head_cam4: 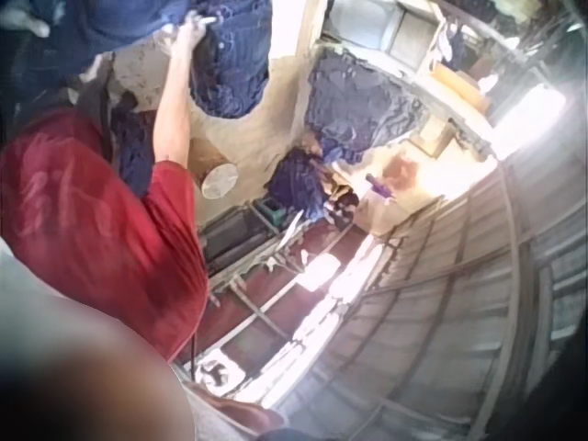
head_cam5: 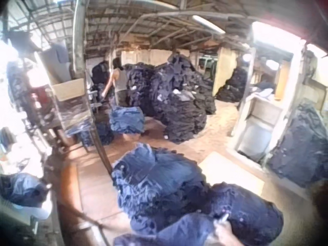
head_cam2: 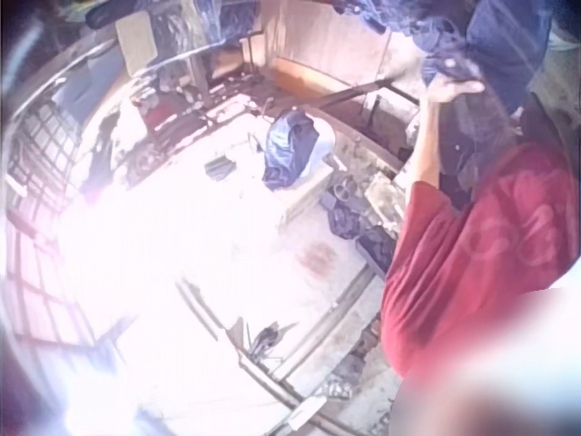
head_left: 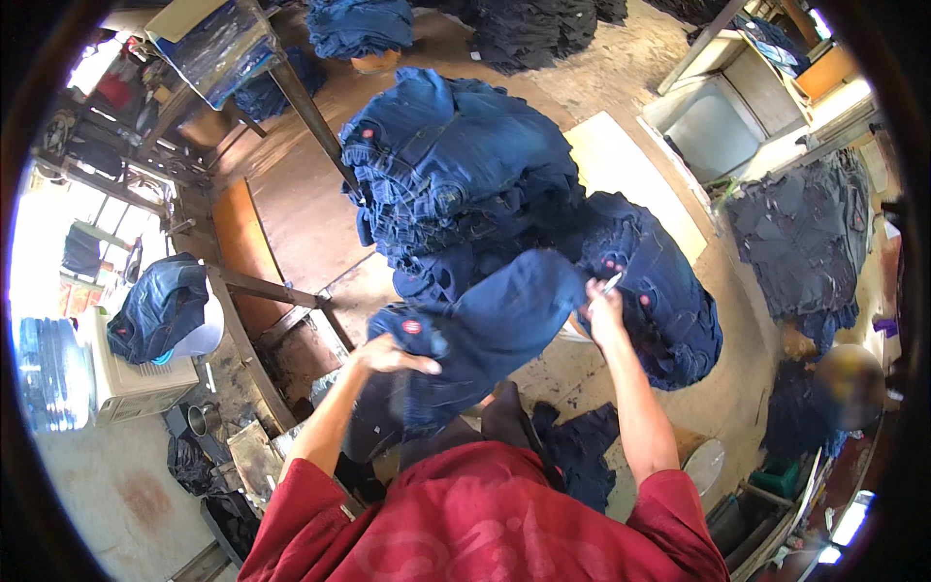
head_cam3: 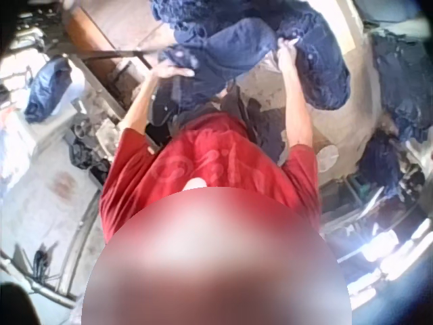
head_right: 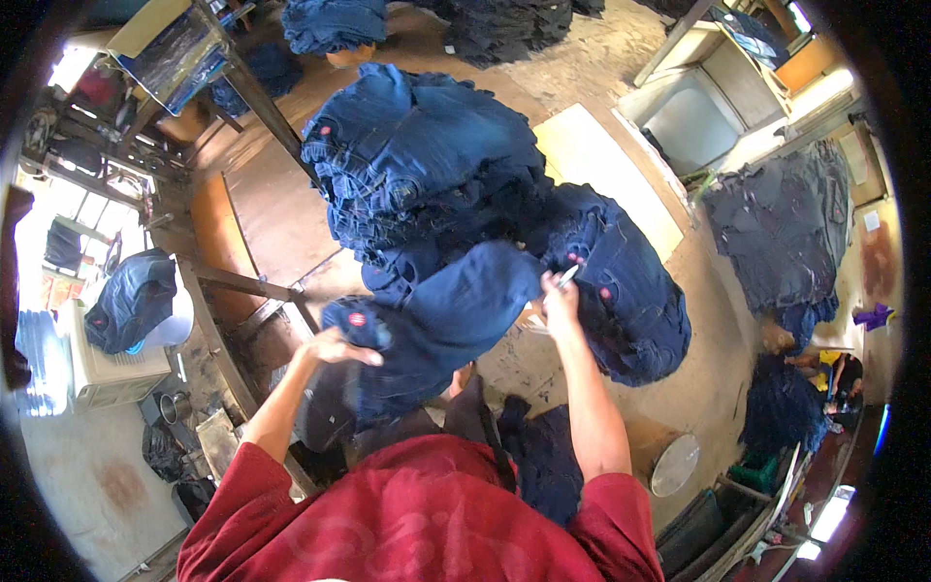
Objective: The person scrapes the surface of denim jeans with a small handheld tool to remove loose threads or fuzz. They repeatedly pick up jeans from a pile, scrape the fabric, and place them back down.
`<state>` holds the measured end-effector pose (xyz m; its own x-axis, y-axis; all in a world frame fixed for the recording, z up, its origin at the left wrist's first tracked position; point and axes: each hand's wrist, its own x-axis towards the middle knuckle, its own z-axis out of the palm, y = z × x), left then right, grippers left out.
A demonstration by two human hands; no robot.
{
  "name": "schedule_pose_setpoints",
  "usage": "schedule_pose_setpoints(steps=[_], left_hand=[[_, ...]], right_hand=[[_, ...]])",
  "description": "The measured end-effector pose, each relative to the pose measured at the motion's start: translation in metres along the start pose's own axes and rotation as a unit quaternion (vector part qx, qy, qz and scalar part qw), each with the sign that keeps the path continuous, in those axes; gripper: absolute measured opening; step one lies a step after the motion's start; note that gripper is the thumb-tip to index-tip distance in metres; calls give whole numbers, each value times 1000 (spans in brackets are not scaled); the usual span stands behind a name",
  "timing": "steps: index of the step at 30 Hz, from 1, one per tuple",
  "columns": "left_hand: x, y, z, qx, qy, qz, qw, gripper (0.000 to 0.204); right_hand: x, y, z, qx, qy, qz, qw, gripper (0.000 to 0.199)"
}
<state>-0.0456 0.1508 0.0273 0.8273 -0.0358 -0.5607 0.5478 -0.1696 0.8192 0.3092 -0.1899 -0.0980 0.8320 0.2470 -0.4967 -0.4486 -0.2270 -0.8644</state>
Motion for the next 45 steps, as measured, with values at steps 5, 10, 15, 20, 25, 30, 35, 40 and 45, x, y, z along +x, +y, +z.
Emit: schedule_pose_setpoints(steps=[5,10,15,20,25,30,35,40,45], left_hand=[[93,42,141,-567,-28,59,821,58],[152,91,126,-815,57,171,551,50],[74,59,85,-797,105,206,558,62],[4,-40,82,-835,211,174,477,49],[-93,-121,54,-731,315,190,576,54],[-134,-148,138,-651,527,64,542,73],[-172,-157,183,-268,213,-202,918,57],[-253,-154,128,-195,262,-225,918,62],[-239,-101,34,135,581,-234,768,66]], right_hand=[[-87,-16,-14,-157,193,-145,958,58],[-226,31,60,-372,99,-287,877,48],[-202,21,93,-489,62,-388,779,36],[-232,17,97,-499,-212,-442,715,23],[-313,19,176,-421,-535,-258,686,24],[-370,1,233,-387,-590,-294,645,27],[-362,-42,196,-291,-620,-162,710,38],[-322,-66,173,-415,-476,-197,750,24],[-311,-51,166,-376,-308,-256,836,27]])
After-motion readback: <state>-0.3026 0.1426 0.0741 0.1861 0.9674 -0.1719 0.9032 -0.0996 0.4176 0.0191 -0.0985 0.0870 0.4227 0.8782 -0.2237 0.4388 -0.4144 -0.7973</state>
